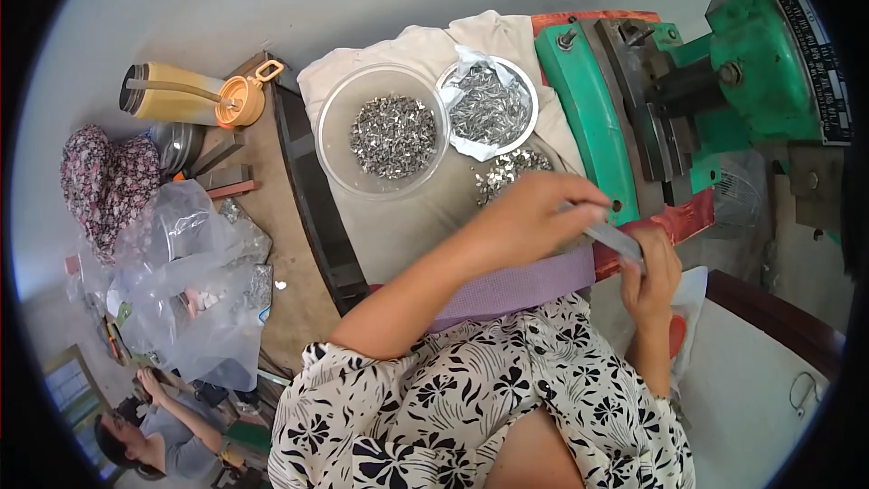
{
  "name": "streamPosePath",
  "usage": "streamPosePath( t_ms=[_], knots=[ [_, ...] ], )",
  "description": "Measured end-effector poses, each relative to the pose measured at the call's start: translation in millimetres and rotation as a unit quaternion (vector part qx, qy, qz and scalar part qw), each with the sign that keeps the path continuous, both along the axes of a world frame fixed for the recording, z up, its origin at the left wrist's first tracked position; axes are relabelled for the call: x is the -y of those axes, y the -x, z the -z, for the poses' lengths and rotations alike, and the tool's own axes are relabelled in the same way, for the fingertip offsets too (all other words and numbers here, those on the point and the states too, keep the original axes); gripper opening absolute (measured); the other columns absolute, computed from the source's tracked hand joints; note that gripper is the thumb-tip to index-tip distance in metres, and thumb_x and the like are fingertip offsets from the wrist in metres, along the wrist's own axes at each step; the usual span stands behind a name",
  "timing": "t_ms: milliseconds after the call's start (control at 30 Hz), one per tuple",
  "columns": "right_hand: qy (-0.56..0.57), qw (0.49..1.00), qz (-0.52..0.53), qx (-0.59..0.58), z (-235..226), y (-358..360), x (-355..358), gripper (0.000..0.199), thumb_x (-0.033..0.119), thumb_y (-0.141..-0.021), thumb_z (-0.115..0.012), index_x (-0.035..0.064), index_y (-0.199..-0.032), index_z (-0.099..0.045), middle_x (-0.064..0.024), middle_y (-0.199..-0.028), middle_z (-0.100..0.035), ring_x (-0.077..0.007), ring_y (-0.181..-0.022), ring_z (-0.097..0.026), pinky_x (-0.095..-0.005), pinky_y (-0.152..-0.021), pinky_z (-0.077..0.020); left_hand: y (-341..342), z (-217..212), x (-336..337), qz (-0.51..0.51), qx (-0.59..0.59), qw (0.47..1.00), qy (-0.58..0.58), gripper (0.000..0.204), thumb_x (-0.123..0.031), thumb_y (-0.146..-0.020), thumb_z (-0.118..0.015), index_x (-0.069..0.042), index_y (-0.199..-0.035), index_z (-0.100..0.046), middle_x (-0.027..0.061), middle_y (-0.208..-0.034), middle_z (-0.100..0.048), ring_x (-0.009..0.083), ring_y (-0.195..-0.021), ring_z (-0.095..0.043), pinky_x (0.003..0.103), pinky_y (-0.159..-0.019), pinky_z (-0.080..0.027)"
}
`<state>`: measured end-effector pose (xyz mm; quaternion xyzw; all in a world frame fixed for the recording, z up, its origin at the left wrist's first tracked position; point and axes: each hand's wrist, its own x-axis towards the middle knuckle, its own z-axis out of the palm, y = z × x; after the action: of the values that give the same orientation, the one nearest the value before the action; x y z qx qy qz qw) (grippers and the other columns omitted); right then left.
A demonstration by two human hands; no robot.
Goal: Assembling small metal zipper components onto a zipper tape using a guide and a press machine.
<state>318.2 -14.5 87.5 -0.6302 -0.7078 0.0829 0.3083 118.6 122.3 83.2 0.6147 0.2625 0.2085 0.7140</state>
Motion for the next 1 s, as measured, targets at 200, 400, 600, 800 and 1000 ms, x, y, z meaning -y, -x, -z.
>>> streamPosePath(
  t_ms=[200, 400, 600, 800, 1000],
  knots=[
    [0.114, 0.887, -0.035, -0.447, -13, 75, -98, 0.028, 0.004, -0.093, -0.068, -0.0047, -0.117, -0.058, -0.0092, -0.106, -0.067, -0.0143, -0.095, -0.065, -0.0269, -0.083, -0.0535, 85, -28, -39, -0.111, -0.036, 0.993, 0.023, 0.028, -0.002, -0.092, -0.067, 0.000, -0.119, -0.071, 0.0057, -0.110, -0.072, 0.0098, -0.093, -0.065, 0.024, -0.083, -0.052],
    [0.098, 0.865, -0.070, -0.487, 2, 121, -153, 0.028, 0.005, -0.092, -0.071, -0.0068, -0.116, -0.062, -0.0100, -0.106, -0.069, -0.0129, -0.096, -0.067, -0.0263, -0.084, -0.0555, 126, -14, -62, -0.256, -0.069, 0.950, -0.166, 0.029, -0.002, -0.084, -0.071, 0.003, -0.113, -0.071, 0.0080, -0.102, -0.071, 0.0142, -0.093, -0.064, 0.028, -0.084, -0.049],
    [0.134, 0.870, -0.026, -0.474, 11, 91, -106, 0.015, 0.003, -0.096, -0.065, -0.0052, -0.108, -0.064, -0.0093, -0.099, -0.070, -0.0135, -0.088, -0.070, -0.0258, -0.079, -0.0565, 133, -3, -57, -0.341, -0.073, 0.929, -0.121, 0.031, -0.006, -0.094, -0.065, 0.007, -0.122, -0.064, 0.0074, -0.101, -0.071, 0.0122, -0.086, -0.064, 0.025, -0.079, -0.051],
    [0.240, 0.775, 0.163, -0.561, 36, 25, 0, 0.014, 0.011, -0.098, -0.064, -0.0015, -0.103, -0.065, -0.0056, -0.088, -0.068, -0.0161, -0.070, -0.072, -0.0265, -0.067, -0.0598, 122, -13, -9, -0.184, -0.045, 0.978, 0.084, 0.030, -0.010, -0.100, -0.057, 0.007, -0.126, -0.060, 0.0090, -0.100, -0.070, 0.0091, -0.081, -0.062, 0.024, -0.071, -0.051],
    [0.217, 0.785, 0.293, -0.501, 75, 7, 37, 0.014, 0.014, -0.096, -0.068, 0.0014, -0.103, -0.068, 0.0003, -0.073, -0.064, -0.0113, -0.066, -0.069, -0.0226, -0.061, -0.0564, 78, 36, 64, 0.024, -0.157, 0.981, 0.114, 0.029, -0.012, -0.099, -0.054, 0.003, -0.123, -0.059, 0.0148, -0.087, -0.072, 0.0172, -0.069, -0.067, 0.032, -0.063, -0.053]
  ],
)
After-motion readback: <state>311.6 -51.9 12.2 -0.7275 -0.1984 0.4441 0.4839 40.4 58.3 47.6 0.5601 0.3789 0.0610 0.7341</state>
